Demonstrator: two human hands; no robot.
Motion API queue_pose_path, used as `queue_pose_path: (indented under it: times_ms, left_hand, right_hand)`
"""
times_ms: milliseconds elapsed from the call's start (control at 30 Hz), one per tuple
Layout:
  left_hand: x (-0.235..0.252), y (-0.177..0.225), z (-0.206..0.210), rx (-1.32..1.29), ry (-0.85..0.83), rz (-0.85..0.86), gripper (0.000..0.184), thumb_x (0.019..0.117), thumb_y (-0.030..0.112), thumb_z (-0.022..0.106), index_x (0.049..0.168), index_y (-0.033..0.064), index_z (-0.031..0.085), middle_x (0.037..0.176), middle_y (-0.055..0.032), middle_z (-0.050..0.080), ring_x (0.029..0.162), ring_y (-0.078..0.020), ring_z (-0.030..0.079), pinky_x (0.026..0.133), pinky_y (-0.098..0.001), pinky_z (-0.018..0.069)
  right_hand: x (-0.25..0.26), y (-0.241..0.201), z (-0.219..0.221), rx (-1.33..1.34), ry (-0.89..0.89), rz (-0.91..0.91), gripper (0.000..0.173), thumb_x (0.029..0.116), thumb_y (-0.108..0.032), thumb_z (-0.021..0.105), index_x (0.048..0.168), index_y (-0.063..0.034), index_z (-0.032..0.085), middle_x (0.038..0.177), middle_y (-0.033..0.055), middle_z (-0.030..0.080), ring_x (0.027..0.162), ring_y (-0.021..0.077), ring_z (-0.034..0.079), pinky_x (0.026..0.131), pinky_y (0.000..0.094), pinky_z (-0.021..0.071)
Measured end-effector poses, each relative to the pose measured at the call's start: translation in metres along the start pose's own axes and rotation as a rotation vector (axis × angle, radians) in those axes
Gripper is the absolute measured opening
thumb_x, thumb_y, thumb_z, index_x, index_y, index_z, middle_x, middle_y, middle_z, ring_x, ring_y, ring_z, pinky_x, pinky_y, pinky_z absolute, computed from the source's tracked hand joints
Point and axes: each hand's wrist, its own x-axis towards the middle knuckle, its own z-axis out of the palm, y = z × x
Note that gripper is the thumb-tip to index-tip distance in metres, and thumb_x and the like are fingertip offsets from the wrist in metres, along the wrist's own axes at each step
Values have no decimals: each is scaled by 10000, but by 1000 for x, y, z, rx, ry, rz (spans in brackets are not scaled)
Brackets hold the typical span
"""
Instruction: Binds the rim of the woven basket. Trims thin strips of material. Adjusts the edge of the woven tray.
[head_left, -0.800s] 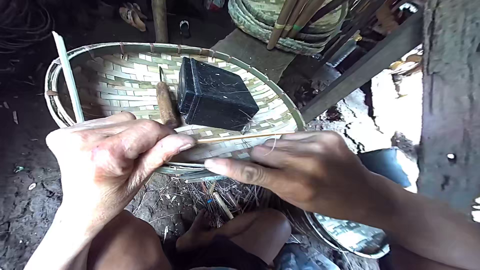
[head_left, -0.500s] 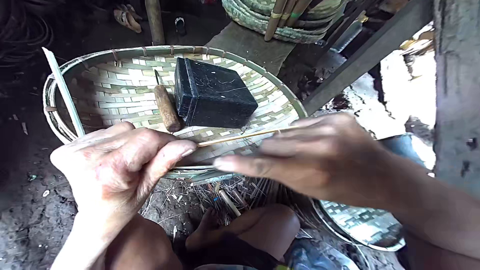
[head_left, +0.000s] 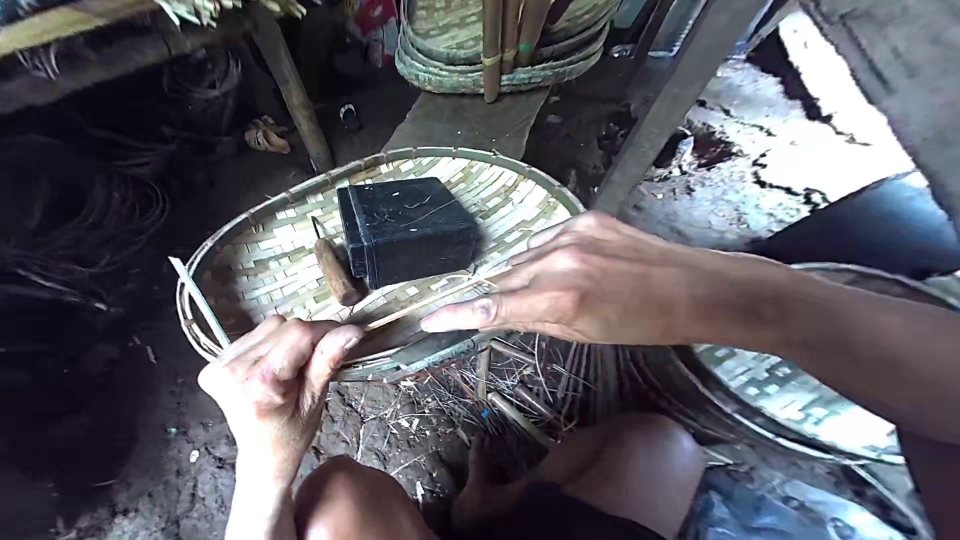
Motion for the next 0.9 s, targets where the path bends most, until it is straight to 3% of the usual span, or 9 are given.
queue_pose_path:
  times_ms: [233, 333, 400, 433, 533, 633, 700, 800, 900]
  left_hand:
    - [4, -2, 6, 40, 63, 21, 468, 1060, 310, 537, 722, 13, 665, 610, -36, 601, 585, -25, 543, 586, -198, 416]
    - [12, 1, 5, 14, 58, 36, 436, 1060, 272, 532, 751, -6, 664, 660, -24, 621, 621, 16, 564, 608, -158, 447]
    - [14, 8, 7, 66, 32, 33, 477, 1058, 336, 538, 736, 12, 672, 643, -33, 621, 595, -23, 570, 579, -199, 450]
    - [15, 12, 9, 97, 20, 33, 490, 1055, 355, 537, 724, 21, 674, 624, -33, 610, 578, -37, 561, 566, -214, 441]
    - [14, 18, 11, 151, -6, 13, 456, 1045, 291, 533, 716, 8, 674, 605, -34, 601, 560, -21, 545, 554, -193, 419]
    - [16, 19, 10, 133, 2, 21, 422, 1033, 215, 538, 715, -22, 683, 624, -43, 625, 579, 22, 552, 576, -137, 431]
    - [17, 22, 13, 127, 23, 15, 416, 1032, 200, 538, 714, -29, 677, 617, -29, 610, 573, 49, 530, 572, -117, 415]
    - [18, 33, 21, 180, 50, 9, 422, 1036, 202, 537, 703, -20, 668, 600, -23, 589, 560, 45, 524, 556, -123, 404]
    - [17, 44, 31, 241, 67, 42, 424, 1028, 220, 549, 691, -12, 659, 580, -47, 575, 549, -11, 537, 550, -163, 399]
  right_hand:
    - [5, -16, 14, -124, 87, -13, 450, 1041, -86, 453, 1356, -320, 675, 615, 37, 552, 467, 215, 505, 452, 379, 369]
    - [0, -20, 2, -234, 106, -38, 494, 1044, -17, 429, 1363, -298, 680, 632, 34, 570, 510, 190, 504, 547, 355, 394]
    - [-10, -10, 17, -243, 335, -36, 353, 1063, -135, 469, 1238, -244, 755, 574, 24, 530, 484, 202, 463, 553, 372, 361]
    - [-16, -5, 24, -201, 442, 9, 294, 1065, -244, 513, 1187, -217, 780, 590, 31, 584, 499, 203, 499, 568, 374, 386]
    - [-37, 17, 18, 110, 543, 314, 334, 990, -353, 600, 1191, -161, 785, 820, 51, 761, 666, 161, 668, 643, 400, 507]
    - [-57, 37, -10, 437, 454, 476, 242, 978, -238, 640, 1157, -119, 751, 777, -111, 690, 567, -78, 551, 527, 141, 499]
    - [-82, 27, -1, 538, 451, 586, 206, 949, -204, 627, 1069, -87, 746, 699, -112, 664, 534, -68, 557, 501, 137, 500]
    - [-128, -23, 79, 816, 679, 979, 237, 990, -104, 484, 1164, -36, 630, 759, -54, 661, 598, 9, 626, 567, 203, 567]
    - [-158, -85, 221, 1089, 1115, 1558, 263, 1091, -184, 376, 1245, -42, 534, 775, -11, 635, 577, 61, 619, 551, 247, 565]
